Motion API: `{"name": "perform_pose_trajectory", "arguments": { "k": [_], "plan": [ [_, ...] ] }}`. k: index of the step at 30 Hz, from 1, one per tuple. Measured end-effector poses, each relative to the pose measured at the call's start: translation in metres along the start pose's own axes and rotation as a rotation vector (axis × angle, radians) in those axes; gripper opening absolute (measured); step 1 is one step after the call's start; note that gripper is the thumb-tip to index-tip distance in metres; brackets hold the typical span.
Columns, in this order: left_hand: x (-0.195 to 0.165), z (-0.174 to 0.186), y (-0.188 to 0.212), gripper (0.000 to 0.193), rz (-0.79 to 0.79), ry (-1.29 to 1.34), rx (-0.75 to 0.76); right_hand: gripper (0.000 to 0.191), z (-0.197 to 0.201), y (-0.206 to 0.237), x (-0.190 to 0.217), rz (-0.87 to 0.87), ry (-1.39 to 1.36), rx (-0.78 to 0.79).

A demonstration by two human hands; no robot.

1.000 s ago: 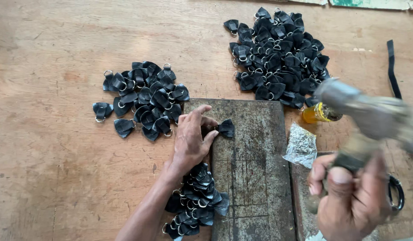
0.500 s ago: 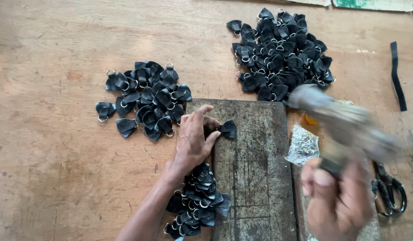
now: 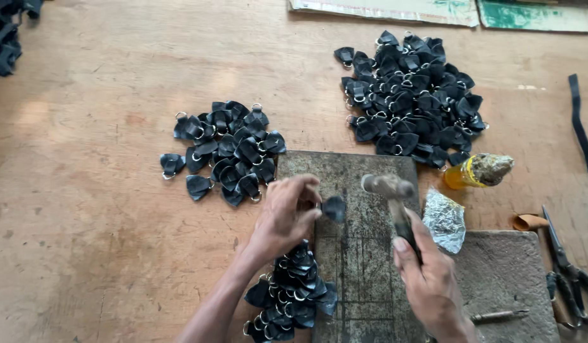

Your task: The person picks up a folded black rubber piece with a metal ring, places it on a metal block, and hammers the ring flat, then sets the finished piece aside in a pile. They repeat this cycle continuously, occasionally gathering the pile of pieces closer to the work block.

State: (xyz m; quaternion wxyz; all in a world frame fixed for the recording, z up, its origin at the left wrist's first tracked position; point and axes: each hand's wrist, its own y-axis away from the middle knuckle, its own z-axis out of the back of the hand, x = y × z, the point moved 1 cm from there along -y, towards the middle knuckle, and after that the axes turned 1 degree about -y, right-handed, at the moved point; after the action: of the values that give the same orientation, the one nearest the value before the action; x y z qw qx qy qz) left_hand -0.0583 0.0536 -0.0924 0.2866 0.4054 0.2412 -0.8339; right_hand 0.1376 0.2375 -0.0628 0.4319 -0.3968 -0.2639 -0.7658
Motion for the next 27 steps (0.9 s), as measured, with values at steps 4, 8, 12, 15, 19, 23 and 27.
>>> {"name": "perform_pose_trajectory", "arguments": {
  "k": [4, 8, 12, 15, 19, 23, 27],
  "plan": [
    [-0.008, 0.031, 0.047, 0.039, -0.027, -0.021, 0.252, 0.058, 0.005, 0.015, -0.025, -0.255, -0.016, 0.026],
    [0.004, 0.048, 0.061, 0.031, 0.055, -0.164, 0.157, 0.058, -0.001, 0.021, -0.051, -0.314, -0.001, 0.014],
    [0.020, 0.058, 0.032, 0.029, 0.182, -0.366, -0.224, 0.058, -0.006, 0.020, -0.051, -0.200, 0.057, 0.000],
    [0.037, 0.070, -0.002, 0.033, 0.279, -0.601, -0.330, 0.058, -0.005, 0.017, -0.045, -0.309, 0.083, 0.019],
    [0.043, 0.070, -0.022, 0.032, 0.132, -0.684, -0.429, 0.055, -0.002, 0.016, -0.041, -0.323, 0.075, 0.007],
    [0.035, 0.075, -0.033, 0.009, 0.045, -0.543, -0.407, 0.055, 0.000, 0.019, -0.042, -0.247, 0.063, 0.001],
    [0.023, 0.068, -0.045, 0.005, 0.378, -0.008, -0.059, 0.056, -0.001, 0.019, -0.041, -0.289, 0.010, 0.039]
  ]
}}
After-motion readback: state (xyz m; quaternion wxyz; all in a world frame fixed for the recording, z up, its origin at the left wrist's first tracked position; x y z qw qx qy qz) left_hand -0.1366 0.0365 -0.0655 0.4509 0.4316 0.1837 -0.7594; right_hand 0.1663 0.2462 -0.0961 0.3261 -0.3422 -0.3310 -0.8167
